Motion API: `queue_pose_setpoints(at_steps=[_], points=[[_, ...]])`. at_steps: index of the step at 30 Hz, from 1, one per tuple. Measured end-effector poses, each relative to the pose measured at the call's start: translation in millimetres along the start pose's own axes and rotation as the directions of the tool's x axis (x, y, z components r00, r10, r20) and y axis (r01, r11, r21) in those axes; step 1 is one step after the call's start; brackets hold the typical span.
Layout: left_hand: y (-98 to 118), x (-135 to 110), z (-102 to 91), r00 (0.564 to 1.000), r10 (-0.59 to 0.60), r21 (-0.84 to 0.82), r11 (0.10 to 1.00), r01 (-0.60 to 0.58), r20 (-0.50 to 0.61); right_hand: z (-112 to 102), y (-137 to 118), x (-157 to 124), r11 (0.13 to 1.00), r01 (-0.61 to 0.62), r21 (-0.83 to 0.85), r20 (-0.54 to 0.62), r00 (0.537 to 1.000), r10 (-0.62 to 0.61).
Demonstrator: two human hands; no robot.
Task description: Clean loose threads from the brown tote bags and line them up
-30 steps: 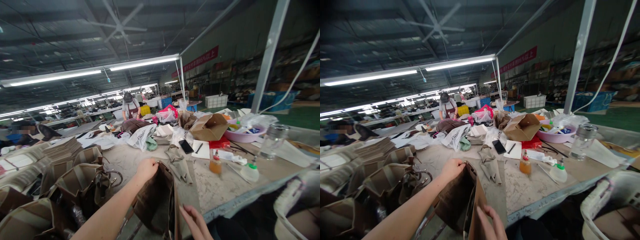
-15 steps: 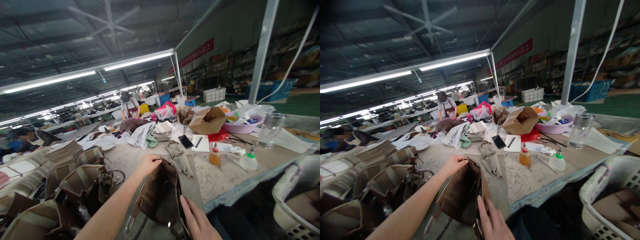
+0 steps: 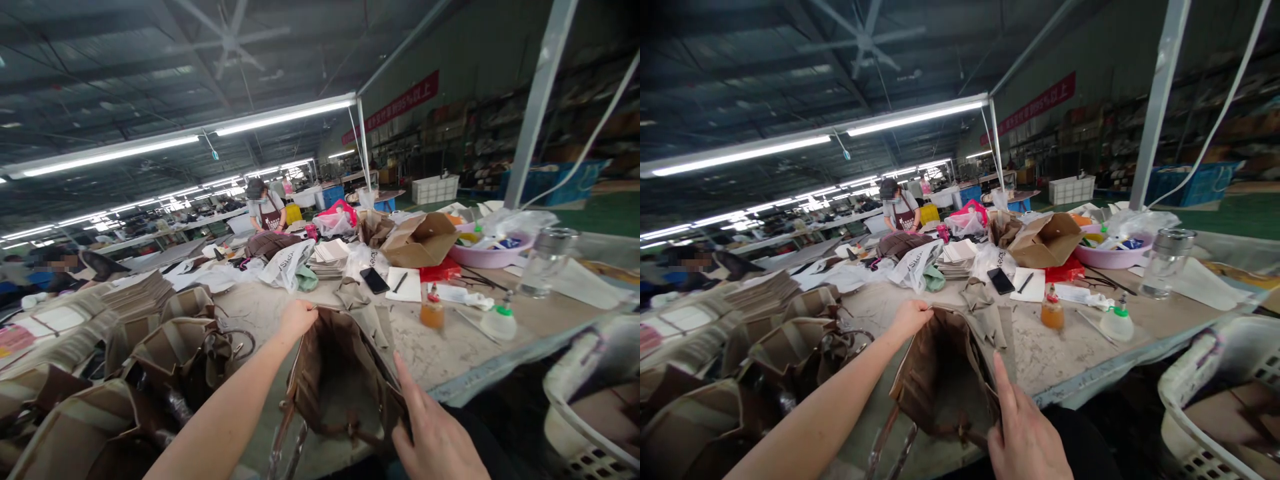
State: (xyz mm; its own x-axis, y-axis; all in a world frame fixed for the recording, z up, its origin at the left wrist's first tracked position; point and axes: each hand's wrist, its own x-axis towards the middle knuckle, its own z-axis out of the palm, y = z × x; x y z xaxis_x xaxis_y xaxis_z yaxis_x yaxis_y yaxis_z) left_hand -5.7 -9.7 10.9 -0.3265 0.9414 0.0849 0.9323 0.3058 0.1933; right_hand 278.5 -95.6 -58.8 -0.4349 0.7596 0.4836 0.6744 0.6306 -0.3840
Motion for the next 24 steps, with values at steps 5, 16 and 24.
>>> queue_pose_setpoints(at_steps=[5,16,24], points=[[0.4,-5.7,-9.8,0.997,-0.058,0.007,0.998,0.059,-0.044,21.6,15.3,6.6,0.999,0.029,-0.016,0.050,0.998,-0.028],[-53.2,-64.6,-52.2,0.965,-0.021,-0.101,0.994,0.049,0.262,-12.2,38.1,84.4,0.980,-0.038,0.198,0.235,0.972,-0.009],[-72.2,-106.0,-76.7,0.973,0.220,-0.243,0.950,-0.198,0.065,20.7,40.9,113.9,0.940,-0.054,0.338,0.276,0.960,-0.044]])
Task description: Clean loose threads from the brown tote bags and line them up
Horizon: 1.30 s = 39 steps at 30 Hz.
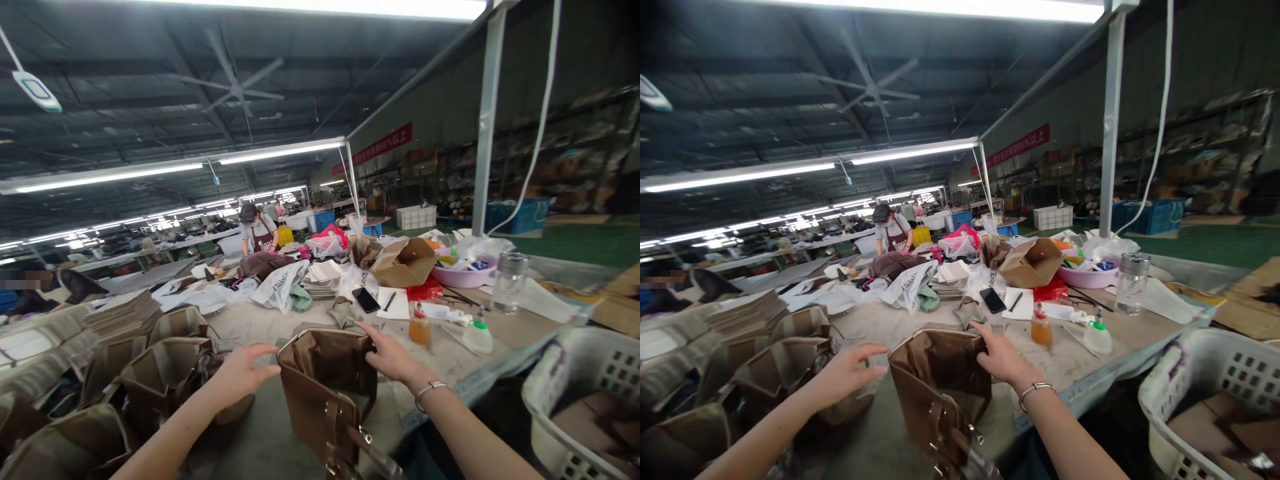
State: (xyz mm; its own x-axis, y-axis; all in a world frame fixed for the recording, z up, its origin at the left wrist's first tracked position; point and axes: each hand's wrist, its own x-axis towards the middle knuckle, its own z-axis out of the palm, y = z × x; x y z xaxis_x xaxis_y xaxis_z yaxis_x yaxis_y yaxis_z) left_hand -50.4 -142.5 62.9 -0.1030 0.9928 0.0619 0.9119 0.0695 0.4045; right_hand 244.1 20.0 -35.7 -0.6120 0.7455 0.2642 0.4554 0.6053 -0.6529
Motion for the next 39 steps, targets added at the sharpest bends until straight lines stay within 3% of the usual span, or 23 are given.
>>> queue_pose_setpoints(at_steps=[3,7,12,21,25,30,39], points=[[13.0,13.7,4.2,0.973,0.201,0.029,0.980,-0.199,-0.113,3.4,-3.1,-1.3,0.995,0.042,0.095,-0.003,0.999,-0.042],[28.2,45.6,26.3,0.883,0.447,0.131,0.893,-0.431,-0.143,2.7,-9.8,-2.4,0.987,0.073,0.141,-0.027,0.997,-0.070],[43.3,77.7,51.8,0.821,0.564,0.169,0.821,-0.546,-0.087,4.8,-12.3,1.8,0.982,0.105,0.158,-0.022,0.995,-0.102],[40.6,96.1,69.0,0.857,0.515,0.157,0.848,-0.506,-0.020,8.1,1.8,11.9,0.975,0.104,0.194,-0.019,0.995,-0.102],[35.3,98.4,68.2,0.886,0.462,0.052,0.885,-0.463,0.035,12.2,4.2,18.9,0.963,0.129,0.238,-0.046,0.992,-0.121],[29.6,101.8,67.5,0.932,0.361,-0.058,0.932,-0.359,0.033,9.5,4.4,22.2,0.955,0.074,0.287,0.010,0.997,-0.080],[30.6,105.9,68.7,0.952,0.304,0.035,0.952,-0.305,0.026,-0.3,7.3,27.5,0.950,0.126,0.285,0.097,0.982,-0.159]])
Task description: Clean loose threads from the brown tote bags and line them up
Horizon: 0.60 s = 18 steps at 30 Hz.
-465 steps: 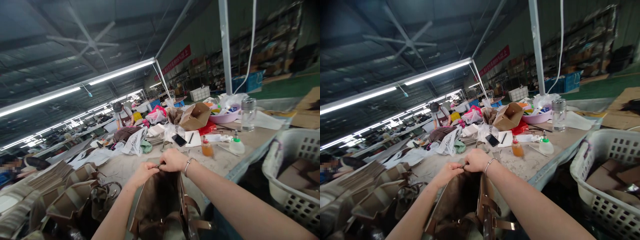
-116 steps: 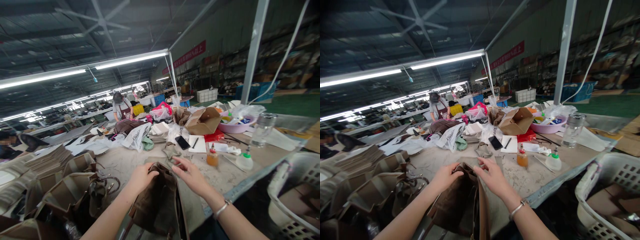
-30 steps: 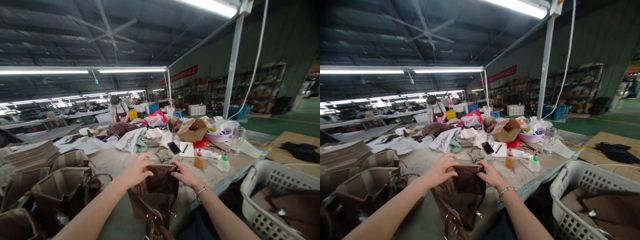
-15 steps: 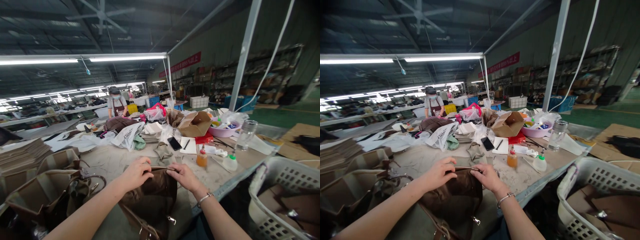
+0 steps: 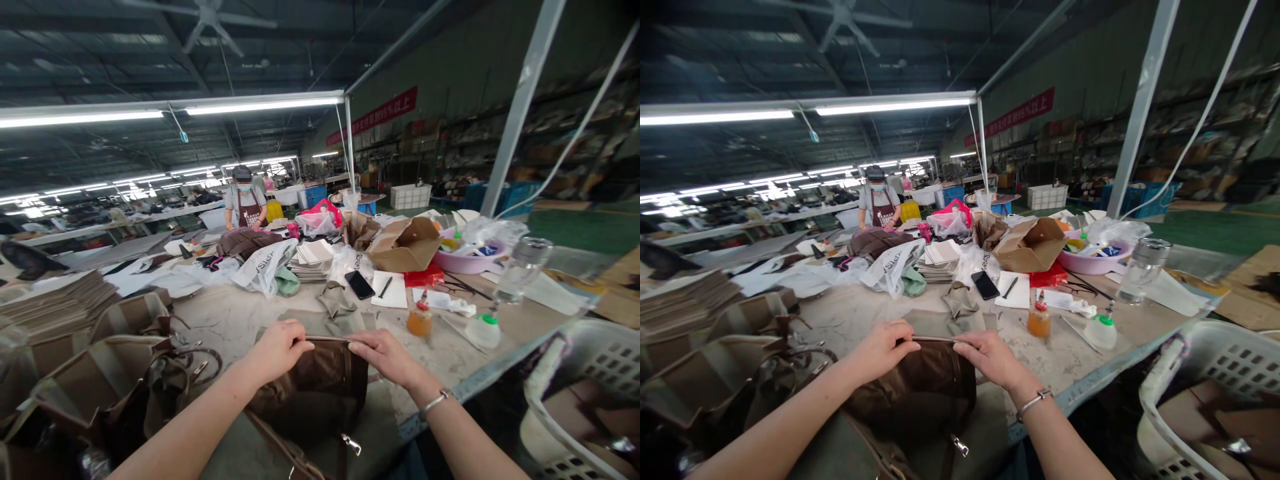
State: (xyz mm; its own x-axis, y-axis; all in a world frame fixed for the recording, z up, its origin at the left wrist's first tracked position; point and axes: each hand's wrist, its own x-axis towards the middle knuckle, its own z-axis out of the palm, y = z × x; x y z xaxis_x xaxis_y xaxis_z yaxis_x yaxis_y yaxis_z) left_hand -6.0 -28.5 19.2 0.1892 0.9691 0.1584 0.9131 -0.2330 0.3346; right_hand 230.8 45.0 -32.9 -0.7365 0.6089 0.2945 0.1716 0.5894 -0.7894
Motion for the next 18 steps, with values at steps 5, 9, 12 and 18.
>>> queue_pose_setpoints(at_steps=[5,9,12,18], points=[[0.6,1.2,1.4,0.999,-0.036,0.048,0.998,0.036,-0.003,0.5,2.0,0.3,0.995,-0.069,-0.070,-0.016,0.998,0.068],[-0.3,1.9,2.3,0.999,-0.045,0.054,0.997,0.045,-0.013,-7.4,-5.5,-1.2,0.998,-0.042,-0.043,0.012,0.999,0.043],[-1.2,2.1,3.1,0.999,-0.039,0.069,0.997,0.040,-0.027,-8.8,-17.5,3.3,0.993,-0.040,-0.111,-0.066,0.997,0.033],[-5.0,1.0,7.1,0.998,-0.035,0.110,0.993,0.040,-0.044,4.8,-23.0,20.1,0.937,-0.048,-0.346,-0.059,0.998,0.030]])
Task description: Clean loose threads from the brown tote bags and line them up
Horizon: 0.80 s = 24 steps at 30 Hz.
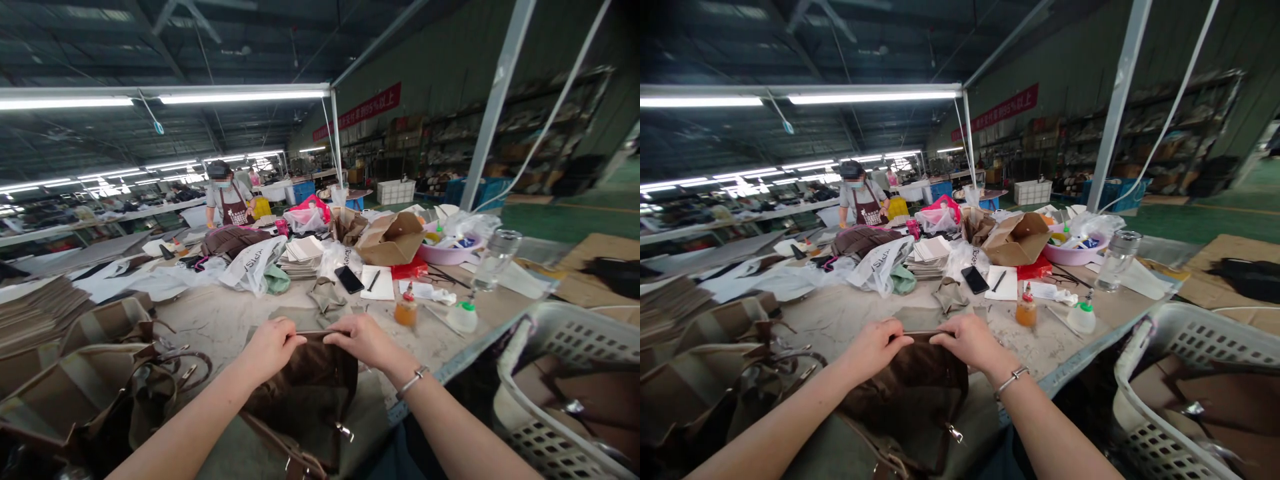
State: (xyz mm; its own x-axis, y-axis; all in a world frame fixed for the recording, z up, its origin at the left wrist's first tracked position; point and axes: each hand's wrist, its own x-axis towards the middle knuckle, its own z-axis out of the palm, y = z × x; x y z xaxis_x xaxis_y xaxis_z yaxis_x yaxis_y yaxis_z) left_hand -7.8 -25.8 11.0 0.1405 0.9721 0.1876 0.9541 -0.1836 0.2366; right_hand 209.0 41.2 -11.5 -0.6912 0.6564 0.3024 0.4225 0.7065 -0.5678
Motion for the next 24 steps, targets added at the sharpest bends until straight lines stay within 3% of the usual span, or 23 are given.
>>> queue_pose_setpoints(at_steps=[9,14,16,21,24], points=[[2.4,-0.2,0.1,1.000,-0.019,0.029,0.999,0.019,-0.023,6.4,-1.0,0.3,0.987,0.004,-0.159,-0.073,0.997,-0.016],[3.1,1.4,-0.6,0.998,-0.048,0.017,0.999,0.048,-0.027,-3.0,-3.9,-0.4,0.997,-0.013,-0.076,0.075,0.997,0.018],[3.3,2.4,0.2,0.997,-0.067,0.023,0.997,0.068,-0.030,-4.7,-7.9,1.9,0.998,-0.006,-0.058,0.079,0.997,0.010],[0.4,1.9,-3.0,0.995,-0.103,0.042,0.994,0.103,-0.009,5.2,-18.5,14.4,0.954,0.003,-0.301,0.067,0.998,0.018],[-4.0,-0.9,-14.0,0.992,-0.085,-0.004,0.996,0.086,0.091,10.4,-19.1,18.9,0.926,0.005,-0.378,0.061,0.998,0.019]])
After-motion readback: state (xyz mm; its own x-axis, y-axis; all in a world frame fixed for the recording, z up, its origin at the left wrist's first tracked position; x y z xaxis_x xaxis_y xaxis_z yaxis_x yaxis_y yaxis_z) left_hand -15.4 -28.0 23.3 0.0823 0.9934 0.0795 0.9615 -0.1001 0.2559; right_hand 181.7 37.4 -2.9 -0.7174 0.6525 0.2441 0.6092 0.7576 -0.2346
